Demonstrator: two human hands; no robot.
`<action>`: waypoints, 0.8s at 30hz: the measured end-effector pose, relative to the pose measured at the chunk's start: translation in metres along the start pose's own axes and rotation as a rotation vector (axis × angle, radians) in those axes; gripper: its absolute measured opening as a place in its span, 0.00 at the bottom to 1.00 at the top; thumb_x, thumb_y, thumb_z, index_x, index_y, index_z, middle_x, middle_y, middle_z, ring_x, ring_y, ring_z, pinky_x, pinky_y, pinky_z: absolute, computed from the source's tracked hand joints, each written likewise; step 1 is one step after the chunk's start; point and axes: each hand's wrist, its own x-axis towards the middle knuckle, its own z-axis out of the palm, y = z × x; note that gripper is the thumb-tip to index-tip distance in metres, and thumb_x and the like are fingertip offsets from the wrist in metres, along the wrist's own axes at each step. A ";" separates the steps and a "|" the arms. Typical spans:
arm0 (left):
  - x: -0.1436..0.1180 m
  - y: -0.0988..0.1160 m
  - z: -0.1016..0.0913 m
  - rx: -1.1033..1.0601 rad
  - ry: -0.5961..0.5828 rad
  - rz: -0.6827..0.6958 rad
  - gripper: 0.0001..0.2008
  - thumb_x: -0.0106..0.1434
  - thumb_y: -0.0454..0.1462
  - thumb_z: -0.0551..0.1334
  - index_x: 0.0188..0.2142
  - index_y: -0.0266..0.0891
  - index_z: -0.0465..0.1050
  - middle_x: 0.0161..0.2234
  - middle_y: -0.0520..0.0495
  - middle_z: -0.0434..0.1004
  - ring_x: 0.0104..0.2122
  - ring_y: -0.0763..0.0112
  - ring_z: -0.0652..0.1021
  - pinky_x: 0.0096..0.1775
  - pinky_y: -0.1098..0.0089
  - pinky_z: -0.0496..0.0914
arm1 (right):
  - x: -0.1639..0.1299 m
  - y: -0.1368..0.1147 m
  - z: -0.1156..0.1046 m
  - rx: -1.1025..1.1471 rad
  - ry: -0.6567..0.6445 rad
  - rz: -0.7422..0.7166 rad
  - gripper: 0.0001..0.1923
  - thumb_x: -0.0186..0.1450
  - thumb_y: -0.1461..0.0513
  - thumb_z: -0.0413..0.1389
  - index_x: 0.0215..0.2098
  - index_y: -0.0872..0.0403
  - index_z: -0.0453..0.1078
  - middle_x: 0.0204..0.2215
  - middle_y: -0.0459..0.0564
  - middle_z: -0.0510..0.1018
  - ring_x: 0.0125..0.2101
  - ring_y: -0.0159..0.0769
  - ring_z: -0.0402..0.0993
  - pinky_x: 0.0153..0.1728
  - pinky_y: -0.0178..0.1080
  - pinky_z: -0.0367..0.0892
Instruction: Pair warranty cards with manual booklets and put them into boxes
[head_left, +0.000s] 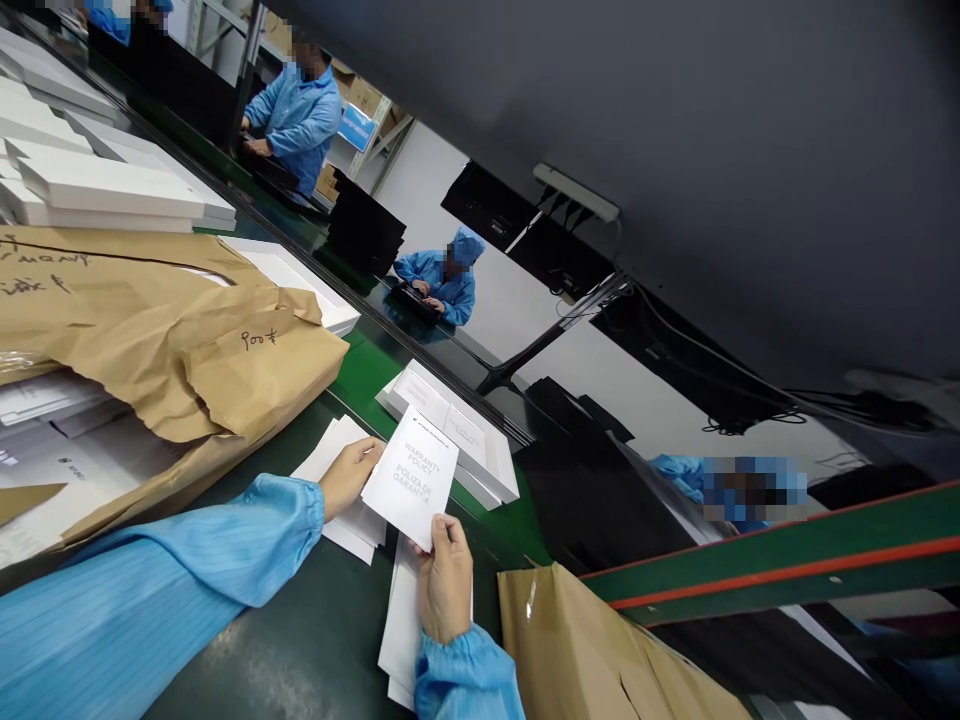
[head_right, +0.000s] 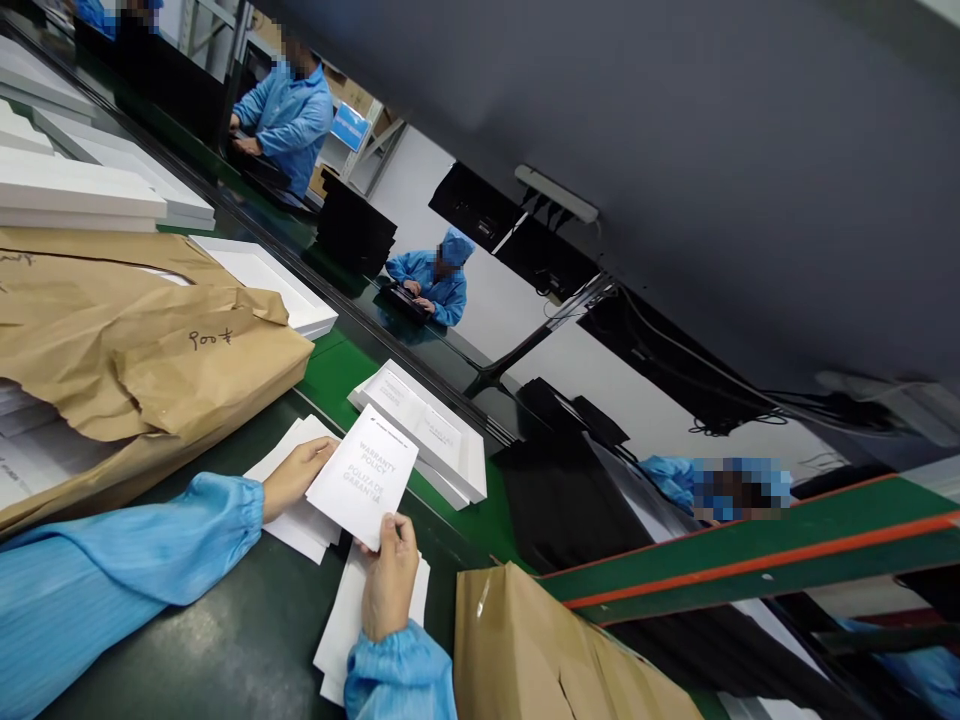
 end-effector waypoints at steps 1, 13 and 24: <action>0.000 0.000 0.000 0.004 0.010 0.033 0.14 0.52 0.45 0.49 0.23 0.36 0.60 0.19 0.55 0.61 0.21 0.78 0.64 0.24 0.76 0.57 | 0.000 0.000 0.000 -0.007 0.000 0.003 0.09 0.52 0.58 0.51 0.23 0.54 0.58 0.21 0.40 0.68 0.18 0.22 0.59 0.18 0.27 0.56; 0.006 -0.003 -0.010 0.383 0.082 0.043 0.14 0.54 0.44 0.44 0.20 0.38 0.57 0.17 0.55 0.58 0.19 0.77 0.62 0.23 0.76 0.56 | 0.000 -0.003 -0.005 -0.129 0.131 -0.035 0.11 0.50 0.55 0.50 0.25 0.54 0.57 0.27 0.45 0.69 0.24 0.28 0.65 0.17 0.29 0.59; 0.012 0.009 -0.049 1.405 0.197 0.042 0.10 0.54 0.37 0.47 0.27 0.36 0.64 0.26 0.41 0.69 0.30 0.61 0.70 0.35 0.60 0.55 | -0.001 -0.015 -0.010 -0.123 0.212 -0.179 0.10 0.54 0.55 0.46 0.30 0.53 0.57 0.22 0.42 0.69 0.16 0.25 0.64 0.17 0.30 0.58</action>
